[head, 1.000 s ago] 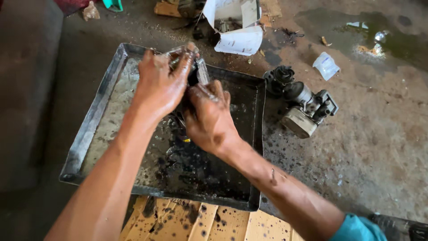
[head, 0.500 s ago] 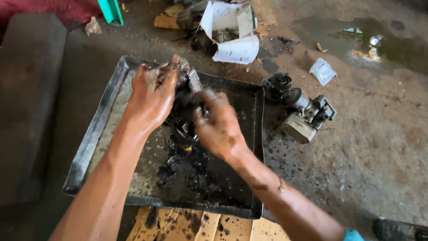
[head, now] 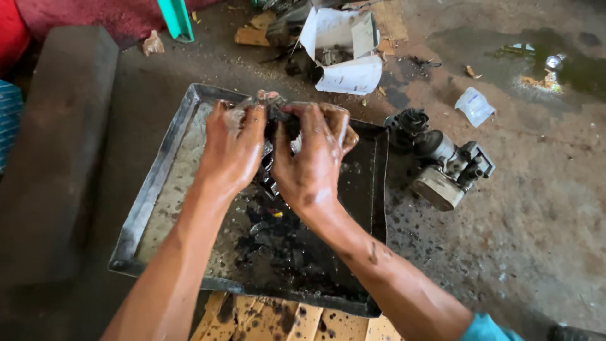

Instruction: The person scrubs a disassembled engine cylinder head with a yellow sponge in a metal tray filled with dark liquid. They rotate the part to clean multiple sides and crevices, then rinse it by hand in the same tray.

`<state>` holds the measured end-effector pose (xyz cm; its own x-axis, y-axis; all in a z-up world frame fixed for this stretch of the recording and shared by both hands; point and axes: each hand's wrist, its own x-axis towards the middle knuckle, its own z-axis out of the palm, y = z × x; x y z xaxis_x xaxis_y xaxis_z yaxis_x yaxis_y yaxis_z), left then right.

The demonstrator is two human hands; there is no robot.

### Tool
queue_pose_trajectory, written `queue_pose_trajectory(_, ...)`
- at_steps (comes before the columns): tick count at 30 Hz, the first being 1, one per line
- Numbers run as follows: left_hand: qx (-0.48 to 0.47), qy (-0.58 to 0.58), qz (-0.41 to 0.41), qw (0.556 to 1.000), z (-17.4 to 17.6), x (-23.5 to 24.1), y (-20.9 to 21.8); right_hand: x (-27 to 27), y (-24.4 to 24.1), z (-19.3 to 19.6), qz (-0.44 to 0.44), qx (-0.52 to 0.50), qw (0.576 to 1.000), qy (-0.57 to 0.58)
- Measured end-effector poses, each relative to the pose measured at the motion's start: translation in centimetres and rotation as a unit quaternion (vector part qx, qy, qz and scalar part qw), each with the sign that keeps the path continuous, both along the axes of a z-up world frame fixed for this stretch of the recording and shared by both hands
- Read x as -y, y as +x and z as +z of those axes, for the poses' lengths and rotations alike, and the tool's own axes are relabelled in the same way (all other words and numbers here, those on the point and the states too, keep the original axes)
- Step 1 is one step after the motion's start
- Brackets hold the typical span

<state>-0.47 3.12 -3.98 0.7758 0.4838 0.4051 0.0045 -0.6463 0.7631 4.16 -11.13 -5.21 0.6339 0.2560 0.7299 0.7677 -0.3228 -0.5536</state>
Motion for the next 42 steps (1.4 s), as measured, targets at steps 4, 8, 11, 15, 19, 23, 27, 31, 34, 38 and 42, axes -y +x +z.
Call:
queue_pose_trajectory(4,0.072,-0.150,-0.053,0.985,2.1,0.9,0.7,-0.3,-0.1,0.8,-0.005,0.074,0.996,-0.043)
queue_pose_trajectory(8,0.062,-0.130,-0.032,0.989,2.8,1.2,0.3,0.1,-0.5,0.2,-0.009,0.019,0.999,-0.047)
queue_pose_trajectory(11,0.055,-0.121,-0.017,0.991,2.1,1.0,-0.1,0.2,-0.4,-0.1,-0.003,-0.008,0.999,-0.044)
queue_pose_trajectory(15,0.126,-0.187,-0.093,0.970,0.4,0.4,0.4,0.3,-0.5,0.3,0.010,0.046,0.995,-0.087)
queue_pose_trajectory(19,0.008,0.312,0.045,0.949,0.6,-0.6,0.0,1.5,0.3,2.1,0.096,0.085,0.977,-0.171)
queue_pose_trajectory(23,0.022,0.141,0.029,0.989,2.7,0.0,-1.6,4.3,3.6,1.4,0.223,0.025,0.950,-0.215)
queue_pose_trajectory(27,-0.183,-0.008,0.096,0.978,4.2,0.4,-2.0,8.1,7.1,-5.5,0.089,-0.218,0.950,-0.207)
queue_pose_trajectory(31,-0.221,0.032,0.089,0.971,4.7,-0.9,-2.1,8.7,6.0,-14.0,0.100,-0.122,0.980,-0.122)
queue_pose_trajectory(34,-0.269,0.216,0.103,0.933,3.7,-1.4,-2.0,9.6,3.7,-17.8,0.017,-0.137,0.950,-0.279)
queue_pose_trajectory(38,-0.181,0.274,0.068,0.942,2.7,-1.7,-1.0,10.0,1.8,-18.4,0.133,-0.043,0.906,-0.399)
queue_pose_trajectory(42,-0.127,-0.097,-0.057,0.985,3.4,-2.2,-0.8,9.7,2.1,-17.6,0.080,-0.116,0.848,-0.510)
